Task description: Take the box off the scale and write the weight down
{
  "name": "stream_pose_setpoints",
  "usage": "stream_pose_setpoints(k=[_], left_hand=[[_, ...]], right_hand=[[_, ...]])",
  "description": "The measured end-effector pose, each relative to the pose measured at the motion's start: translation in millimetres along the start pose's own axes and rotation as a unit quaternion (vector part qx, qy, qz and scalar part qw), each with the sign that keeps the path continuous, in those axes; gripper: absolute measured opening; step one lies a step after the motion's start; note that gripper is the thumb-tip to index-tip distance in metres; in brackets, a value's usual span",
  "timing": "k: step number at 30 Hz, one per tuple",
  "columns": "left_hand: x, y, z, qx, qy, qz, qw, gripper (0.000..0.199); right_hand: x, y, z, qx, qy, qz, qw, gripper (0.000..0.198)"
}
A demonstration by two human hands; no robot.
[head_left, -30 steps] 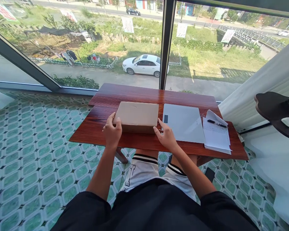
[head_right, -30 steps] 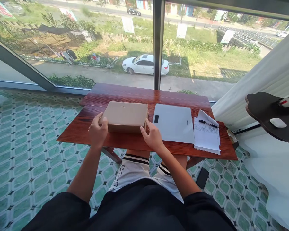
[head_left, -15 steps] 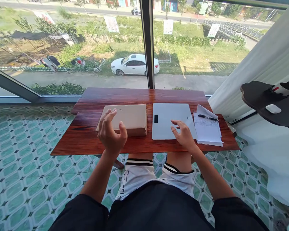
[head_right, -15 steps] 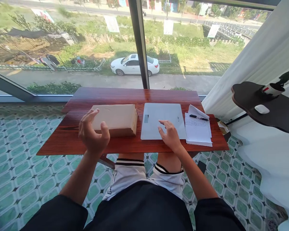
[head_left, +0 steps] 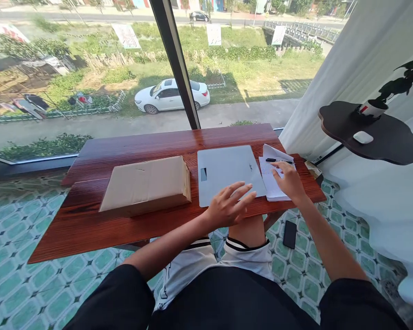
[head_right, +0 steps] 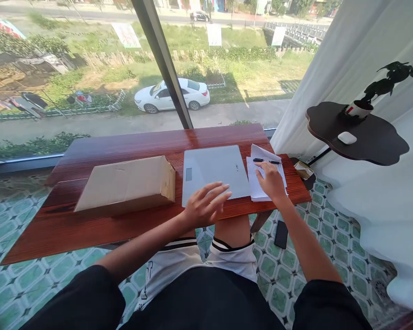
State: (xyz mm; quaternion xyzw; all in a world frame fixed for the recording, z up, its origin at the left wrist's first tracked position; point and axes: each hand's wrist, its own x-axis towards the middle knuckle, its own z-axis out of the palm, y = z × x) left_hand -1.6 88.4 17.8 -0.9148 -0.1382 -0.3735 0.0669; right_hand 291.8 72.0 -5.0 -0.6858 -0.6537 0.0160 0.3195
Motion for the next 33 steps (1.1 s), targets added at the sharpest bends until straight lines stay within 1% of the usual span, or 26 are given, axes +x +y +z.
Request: stream_pose_setpoints(k=[3, 6, 11, 14, 17, 20, 22, 25, 29, 33], left_hand=[[12.4, 13.5, 24.1, -0.01, -0.074, 0.075, 0.994, 0.047], [27.6, 26.8, 45.6, -0.02, -0.138, 0.12, 0.983, 0.046], [45.1, 49.1, 82.4, -0.028, -0.176, 0.134, 0.975, 0.043], [46.5, 60.8, 103.0, -0.032, -0.2, 0.149, 0.968, 0.044], [42.7, 68.6, 117.5, -0.041, -0.197, 0.162, 0.966, 0.044], [36.9, 72.0, 124.6, -0.041, -0.206, 0.168, 0.963, 0.044], [33.4, 72.9, 127.0, -0.041, -0.214, 0.168, 0.961, 0.044], [29.4, 73.9, 129.6, -0.052, -0.21, 0.171, 0.961, 0.045], [27.3, 74.6, 131.5, -0.066, -0.2, 0.17, 0.963, 0.044], [27.9, 73.3, 129.6, -0.077, -0.189, 0.156, 0.967, 0.04]], right_hand=[[6.2, 29.9, -12.6, -0.063, 0.007, 0.002, 0.998, 0.031], [12.6, 56.8, -23.8, -0.127, -0.002, 0.012, 0.992, 0.033], [18.7, 89.7, -32.5, -0.208, -0.033, 0.044, 0.977, 0.037], [20.2, 100.0, -32.7, -0.235, -0.054, 0.046, 0.969, 0.036], [21.8, 103.7, -29.8, -0.255, -0.079, 0.061, 0.962, 0.035], [23.4, 104.6, -23.7, -0.262, -0.101, 0.063, 0.958, 0.034], [24.2, 105.1, -19.2, -0.261, -0.11, 0.048, 0.958, 0.034], [25.2, 105.8, -14.1, -0.278, -0.122, 0.019, 0.953, 0.034], [28.6, 106.1, -13.1, -0.327, -0.133, -0.024, 0.935, 0.036], [34.2, 107.3, -15.3, -0.37, -0.157, -0.062, 0.914, 0.033]])
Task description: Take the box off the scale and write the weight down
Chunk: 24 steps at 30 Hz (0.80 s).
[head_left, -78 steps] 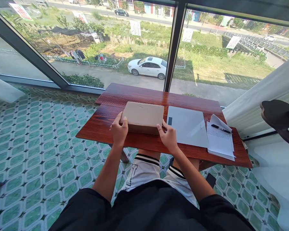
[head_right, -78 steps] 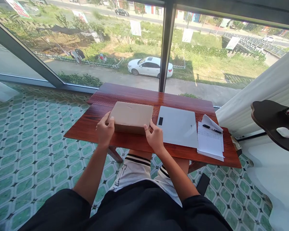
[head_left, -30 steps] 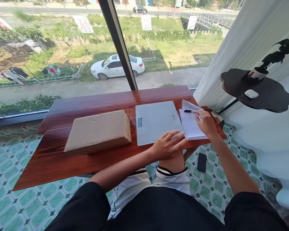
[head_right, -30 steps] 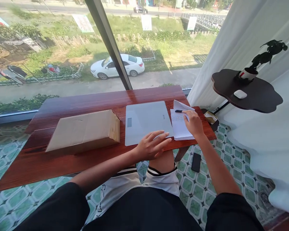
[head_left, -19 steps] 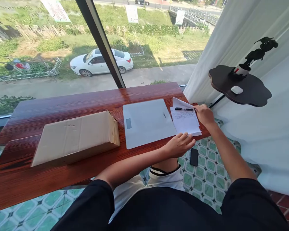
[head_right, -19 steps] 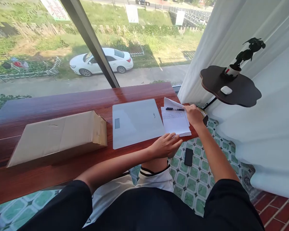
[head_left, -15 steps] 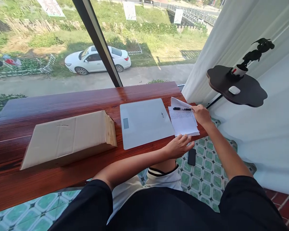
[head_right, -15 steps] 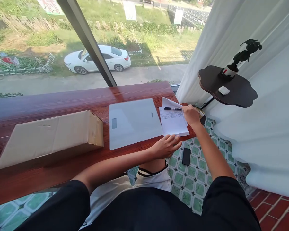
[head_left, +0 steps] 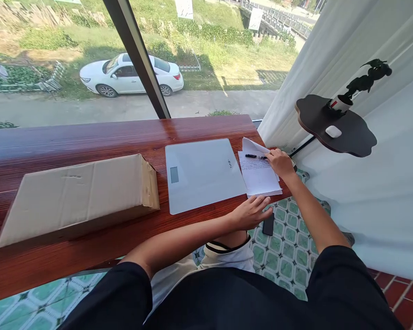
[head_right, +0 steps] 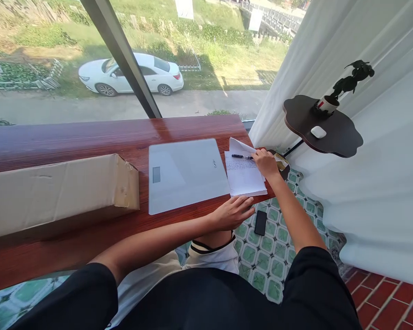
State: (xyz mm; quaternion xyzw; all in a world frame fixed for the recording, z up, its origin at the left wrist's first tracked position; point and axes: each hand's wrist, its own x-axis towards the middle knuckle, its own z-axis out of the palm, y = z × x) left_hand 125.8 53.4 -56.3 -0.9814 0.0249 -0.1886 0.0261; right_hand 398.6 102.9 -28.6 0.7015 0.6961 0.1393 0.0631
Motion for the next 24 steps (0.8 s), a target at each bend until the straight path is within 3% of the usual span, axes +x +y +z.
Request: stream_pose_setpoints(k=[9, 14, 17, 20, 22, 24], left_hand=[[-1.2, 0.5, -0.4, -0.027, -0.008, -0.016, 0.999, 0.046], [-1.7, 0.9, 0.9, -0.045, -0.008, -0.028, 0.999, 0.049], [-0.7, 0.7, -1.5, -0.048, -0.016, -0.039, 0.998, 0.049], [0.7, 0.8, -3.4, -0.04, -0.014, -0.044, 0.998, 0.045], [1.5, 0.7, -3.8, -0.038, -0.015, -0.043, 0.998, 0.044], [1.9, 0.4, -3.8, -0.042, -0.018, -0.041, 0.998, 0.044]], right_hand=[[4.1, -2.4, -6.1, -0.055, 0.003, -0.017, 0.998, 0.034], [4.3, -1.5, -18.6, -0.026, 0.093, 0.019, 0.995, 0.023], [3.6, -4.4, -29.8, 0.052, 0.171, 0.05, 0.983, 0.01], [4.2, -18.5, -40.4, 0.209, 0.232, 0.079, 0.947, 0.017], [5.2, -33.5, -44.3, 0.323, 0.236, 0.08, 0.913, 0.021], [6.1, -50.1, -43.9, 0.423, 0.198, 0.078, 0.881, 0.017]])
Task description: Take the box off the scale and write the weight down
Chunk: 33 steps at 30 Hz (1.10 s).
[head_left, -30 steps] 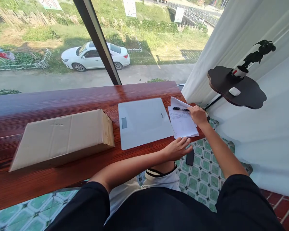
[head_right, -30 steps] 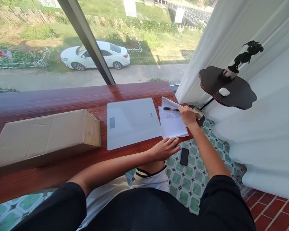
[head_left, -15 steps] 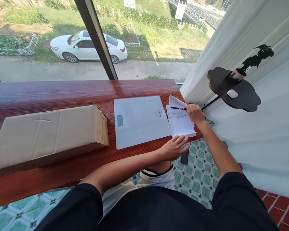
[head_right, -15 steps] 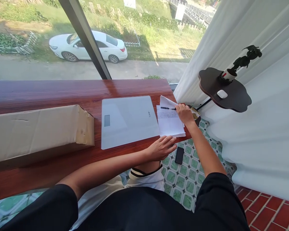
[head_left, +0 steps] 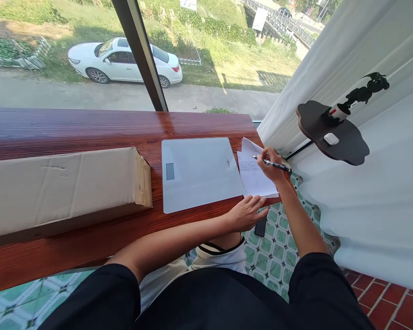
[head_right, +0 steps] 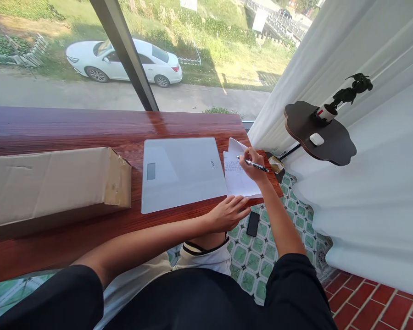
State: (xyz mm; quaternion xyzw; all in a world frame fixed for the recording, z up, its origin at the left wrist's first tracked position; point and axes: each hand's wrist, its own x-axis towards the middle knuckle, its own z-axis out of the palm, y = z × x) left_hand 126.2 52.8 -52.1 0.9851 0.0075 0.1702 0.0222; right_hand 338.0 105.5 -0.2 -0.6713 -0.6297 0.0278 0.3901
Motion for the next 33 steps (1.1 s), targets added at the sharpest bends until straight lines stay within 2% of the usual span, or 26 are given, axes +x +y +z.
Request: stream_pose_setpoints(k=[2, 4, 7, 13, 20, 26, 33], left_hand=[[0.4, -0.3, -0.2, -0.006, 0.003, 0.002, 1.0, 0.043], [0.8, -0.5, -0.5, -0.012, 0.014, 0.001, 1.0, 0.039], [1.5, -0.3, -1.0, -0.018, 0.019, 0.002, 1.0, 0.035], [3.3, 0.2, -2.2, -0.033, -0.008, 0.002, 0.999, 0.033], [3.0, 0.5, -3.6, -0.028, -0.007, -0.008, 1.0, 0.031], [2.9, 0.3, -2.9, -0.032, -0.009, -0.01, 0.999, 0.033], [3.7, -0.4, -0.8, -0.04, -0.011, 0.0, 0.999, 0.036]], right_hand=[[-6.0, -5.7, 14.1, 0.092, -0.064, 0.046, 0.993, 0.015], [-12.7, -7.2, 27.6, 0.164, -0.113, 0.08, 0.977, 0.02], [-22.1, -6.6, 43.1, 0.213, -0.113, 0.119, 0.963, 0.031], [-32.8, -11.5, 51.2, 0.188, -0.078, 0.14, 0.969, 0.035], [-35.1, -8.8, 52.7, 0.155, -0.052, 0.171, 0.972, 0.042], [-29.9, -0.7, 38.4, 0.113, -0.099, 0.137, 0.979, 0.044], [-21.6, 7.2, 22.2, 0.086, -0.133, 0.128, 0.979, 0.045]])
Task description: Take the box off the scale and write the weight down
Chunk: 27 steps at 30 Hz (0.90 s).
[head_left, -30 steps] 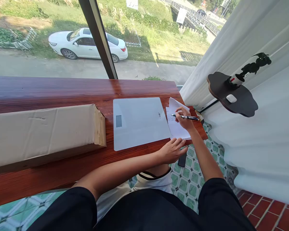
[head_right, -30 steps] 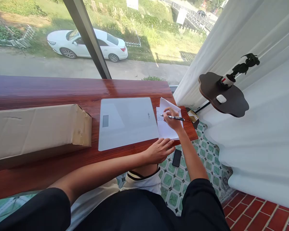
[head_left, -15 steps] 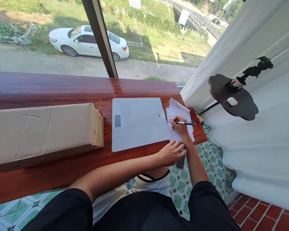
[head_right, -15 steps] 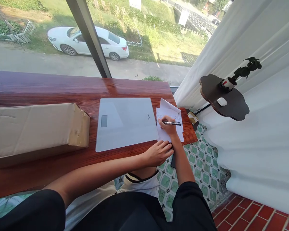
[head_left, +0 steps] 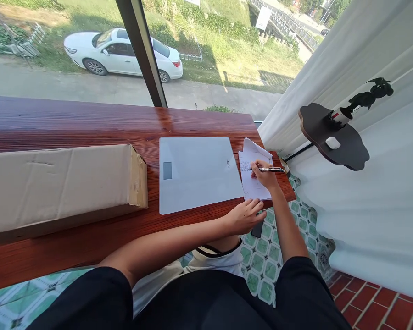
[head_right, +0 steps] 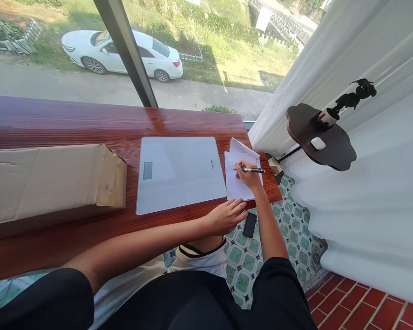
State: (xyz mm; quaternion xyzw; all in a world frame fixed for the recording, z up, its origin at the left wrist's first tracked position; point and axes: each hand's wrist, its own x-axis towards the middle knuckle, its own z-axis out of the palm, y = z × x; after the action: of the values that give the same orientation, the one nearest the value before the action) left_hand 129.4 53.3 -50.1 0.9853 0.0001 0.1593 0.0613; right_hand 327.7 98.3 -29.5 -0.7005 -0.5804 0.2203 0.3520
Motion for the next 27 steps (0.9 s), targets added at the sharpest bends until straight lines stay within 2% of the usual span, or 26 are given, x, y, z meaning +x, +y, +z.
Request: stream_pose_setpoints(k=[4, 7, 9, 11, 14, 20, 27], left_hand=[[-0.6, -0.2, 7.1, -0.013, 0.005, 0.007, 1.0, 0.042], [-1.3, -0.2, 10.2, -0.019, 0.009, 0.007, 1.0, 0.046], [-1.6, -0.2, 10.1, -0.018, 0.012, 0.01, 1.0, 0.046], [-1.9, 0.0, 8.6, -0.011, 0.015, 0.012, 1.0, 0.044], [-2.3, 0.6, 5.3, 0.0, 0.017, 0.003, 1.0, 0.043], [-2.0, 1.2, 1.1, 0.014, 0.013, -0.019, 1.0, 0.04], [-1.3, 1.2, 6.2, 0.023, 0.018, -0.022, 0.999, 0.039]], right_hand=[[2.6, 1.6, -7.0, -0.05, 0.037, -0.055, 0.997, 0.045], [-4.9, 6.7, -18.4, -0.167, 0.134, -0.09, 0.973, 0.047], [-15.9, 13.5, -26.2, -0.239, 0.193, -0.051, 0.95, 0.048], [-29.6, 22.6, -31.6, -0.271, 0.214, 0.004, 0.938, 0.047], [-48.4, 36.6, -34.8, -0.249, 0.204, 0.049, 0.946, 0.053], [-63.4, 49.2, -36.0, -0.11, 0.157, 0.127, 0.973, 0.065], [-66.9, 51.1, -32.5, -0.07, 0.165, 0.147, 0.973, 0.069]])
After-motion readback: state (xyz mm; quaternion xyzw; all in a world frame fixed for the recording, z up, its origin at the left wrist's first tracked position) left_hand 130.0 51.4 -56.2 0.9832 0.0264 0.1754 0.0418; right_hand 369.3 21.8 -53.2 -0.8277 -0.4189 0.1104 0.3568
